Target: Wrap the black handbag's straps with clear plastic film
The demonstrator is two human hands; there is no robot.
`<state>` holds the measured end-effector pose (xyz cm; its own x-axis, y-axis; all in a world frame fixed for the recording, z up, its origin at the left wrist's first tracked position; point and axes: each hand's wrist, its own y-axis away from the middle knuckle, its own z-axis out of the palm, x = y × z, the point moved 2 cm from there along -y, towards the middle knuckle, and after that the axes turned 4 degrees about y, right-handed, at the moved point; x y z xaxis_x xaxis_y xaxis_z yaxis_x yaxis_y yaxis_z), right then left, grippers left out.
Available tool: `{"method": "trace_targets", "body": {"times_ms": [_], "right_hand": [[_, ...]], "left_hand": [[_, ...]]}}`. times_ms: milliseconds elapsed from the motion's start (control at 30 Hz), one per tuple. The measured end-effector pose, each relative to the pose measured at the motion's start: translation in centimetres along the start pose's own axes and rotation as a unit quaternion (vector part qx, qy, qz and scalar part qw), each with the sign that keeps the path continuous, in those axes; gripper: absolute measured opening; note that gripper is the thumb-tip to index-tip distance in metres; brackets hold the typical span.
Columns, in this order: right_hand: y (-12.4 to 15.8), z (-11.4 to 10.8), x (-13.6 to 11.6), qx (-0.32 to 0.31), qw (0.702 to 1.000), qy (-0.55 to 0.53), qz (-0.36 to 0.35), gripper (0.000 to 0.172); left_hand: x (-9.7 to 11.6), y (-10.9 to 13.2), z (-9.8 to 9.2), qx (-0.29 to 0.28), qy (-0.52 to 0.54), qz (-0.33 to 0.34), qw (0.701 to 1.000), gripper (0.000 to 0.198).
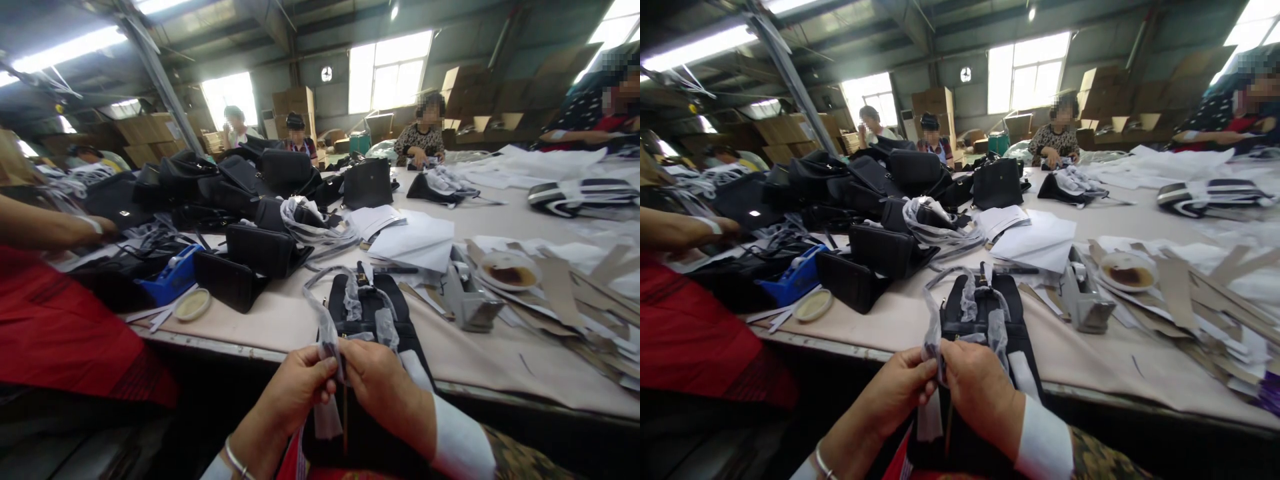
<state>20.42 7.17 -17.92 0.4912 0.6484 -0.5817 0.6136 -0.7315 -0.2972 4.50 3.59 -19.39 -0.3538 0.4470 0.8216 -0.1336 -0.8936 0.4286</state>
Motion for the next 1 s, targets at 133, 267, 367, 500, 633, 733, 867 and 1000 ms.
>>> {"method": "trace_targets", "body": {"times_ms": [133,267,367,500,633,733,867,1000], "right_hand": [[0.2,-1.4,0.5,0.074,0.993,-0.046,0.085,0.034],[0.4,-2.6,-0.3,0.024,0.971,-0.163,0.172,0.031],[-0.1,-2.3,-1.0,-0.027,0.949,-0.241,0.203,0.033],[-0.4,-1.0,-0.8,-0.033,0.934,-0.244,0.258,0.027],[-0.2,-0.7,-1.0,-0.03,0.931,-0.281,0.23,0.024],[0.1,-1.3,-1.2,-0.02,0.944,-0.282,0.172,0.023],[0.9,-0.8,-0.7,-0.011,0.984,-0.158,0.087,0.029],[2.1,0.7,-0.2,0.028,1.0,-0.01,-0.002,0.033]], "left_hand": [[0.3,0.4,0.1,0.058,-0.027,0.09,0.994,0.034],[0.9,1.2,0.6,0.121,-0.122,0.201,0.964,0.028],[0.4,1.6,1.2,0.146,-0.201,0.227,0.942,0.034],[-1.0,1.8,1.9,0.136,-0.261,0.256,0.921,0.036],[-1.1,2.1,1.6,0.117,-0.262,0.255,0.923,0.03],[-0.5,2.3,0.9,0.027,-0.148,0.145,0.978,0.032],[-0.7,2.1,1.0,-0.048,0.074,0.016,0.996,0.051],[-2.1,1.3,2.1,0.066,0.102,0.043,0.992,0.051]]}}
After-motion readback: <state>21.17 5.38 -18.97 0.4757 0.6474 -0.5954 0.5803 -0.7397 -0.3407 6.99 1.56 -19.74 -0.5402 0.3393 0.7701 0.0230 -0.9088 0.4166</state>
